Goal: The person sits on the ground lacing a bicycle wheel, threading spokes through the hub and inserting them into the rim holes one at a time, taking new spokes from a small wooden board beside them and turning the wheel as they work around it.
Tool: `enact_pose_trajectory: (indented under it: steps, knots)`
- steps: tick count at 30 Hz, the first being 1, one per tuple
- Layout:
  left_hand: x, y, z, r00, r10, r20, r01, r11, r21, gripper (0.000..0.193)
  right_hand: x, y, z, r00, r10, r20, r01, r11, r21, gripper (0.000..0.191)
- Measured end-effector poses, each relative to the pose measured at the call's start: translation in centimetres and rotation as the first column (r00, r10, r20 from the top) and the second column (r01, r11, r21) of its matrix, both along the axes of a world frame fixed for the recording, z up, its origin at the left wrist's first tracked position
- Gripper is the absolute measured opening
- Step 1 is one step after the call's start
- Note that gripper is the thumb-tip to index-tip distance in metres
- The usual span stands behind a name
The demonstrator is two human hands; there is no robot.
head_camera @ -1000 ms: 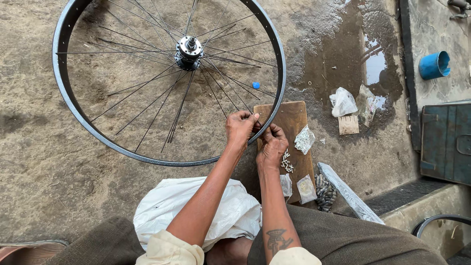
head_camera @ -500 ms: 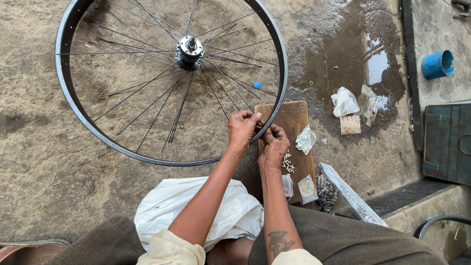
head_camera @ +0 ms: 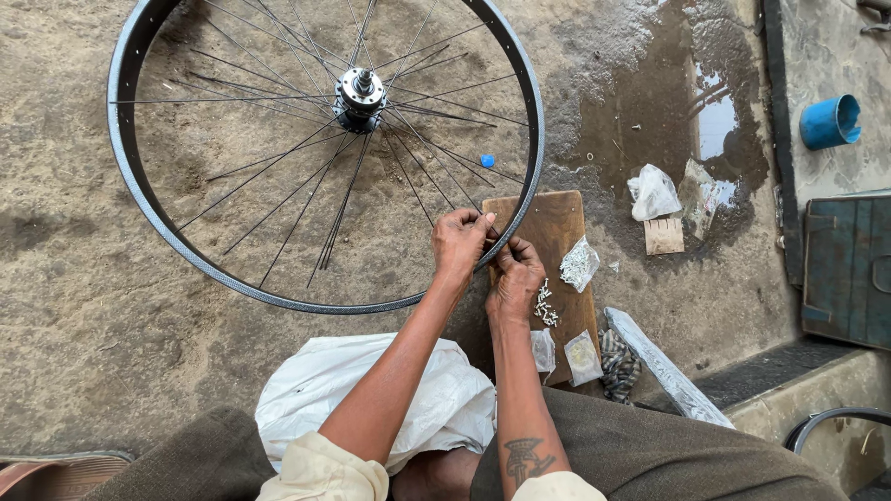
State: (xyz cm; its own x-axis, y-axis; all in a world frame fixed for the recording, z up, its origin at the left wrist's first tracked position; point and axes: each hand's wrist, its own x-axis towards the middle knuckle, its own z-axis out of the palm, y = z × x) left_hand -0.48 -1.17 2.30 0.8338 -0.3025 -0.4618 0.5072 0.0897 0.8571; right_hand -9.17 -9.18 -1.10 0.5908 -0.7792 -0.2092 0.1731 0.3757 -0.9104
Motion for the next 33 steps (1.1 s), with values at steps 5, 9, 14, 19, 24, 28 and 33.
enact_pose_trajectory:
  steps: [5, 9, 14, 19, 24, 28, 33]
  knots:
    - [0.0, -0.3, -0.1, 0.999, 0.033, 0.023, -0.033, 0.999, 0.001, 0.017, -0.1, -0.8, 0.8, 0.997, 0.077, -0.031, -0.077, 0.997, 0.008, 0.008]
    - [0.4, -0.7, 0.1, 1.000, -0.024, 0.008, 0.023, 0.987, 0.159, 0.016, -0.2, -1.7, 1.2, 0.986, 0.135, -0.099, -0.144, 0.985, -0.089, 0.010]
    - [0.5, -0.7, 0.2, 0.995, 0.034, -0.093, -0.032, 0.999, 0.026, 0.014, -0.4, -2.0, 1.4, 0.980, 0.171, -0.102, -0.182, 0.977, -0.114, 0.010]
    - [0.8, -0.9, 0.0, 0.994, 0.029, -0.110, -0.034, 0.998, -0.047, 0.015, -0.3, -2.4, 1.7, 0.977, 0.201, -0.070, -0.208, 0.973, -0.103, 0.012]
    - [0.9, -1.2, -0.2, 0.996, 0.028, -0.081, -0.031, 0.999, -0.032, 0.015, -0.3, -2.4, 1.6, 0.980, 0.197, -0.033, -0.199, 0.975, -0.100, 0.013]
    - [0.7, -1.2, -0.3, 0.997, 0.023, -0.070, -0.024, 1.000, -0.006, 0.016, -0.5, -2.0, 1.6, 0.979, 0.198, -0.056, -0.203, 0.972, -0.117, 0.012]
    - [0.7, -1.3, -0.5, 0.996, 0.034, -0.077, -0.037, 0.999, -0.033, 0.014, -0.3, -1.4, 1.9, 0.987, 0.159, 0.011, -0.158, 0.986, -0.046, 0.012]
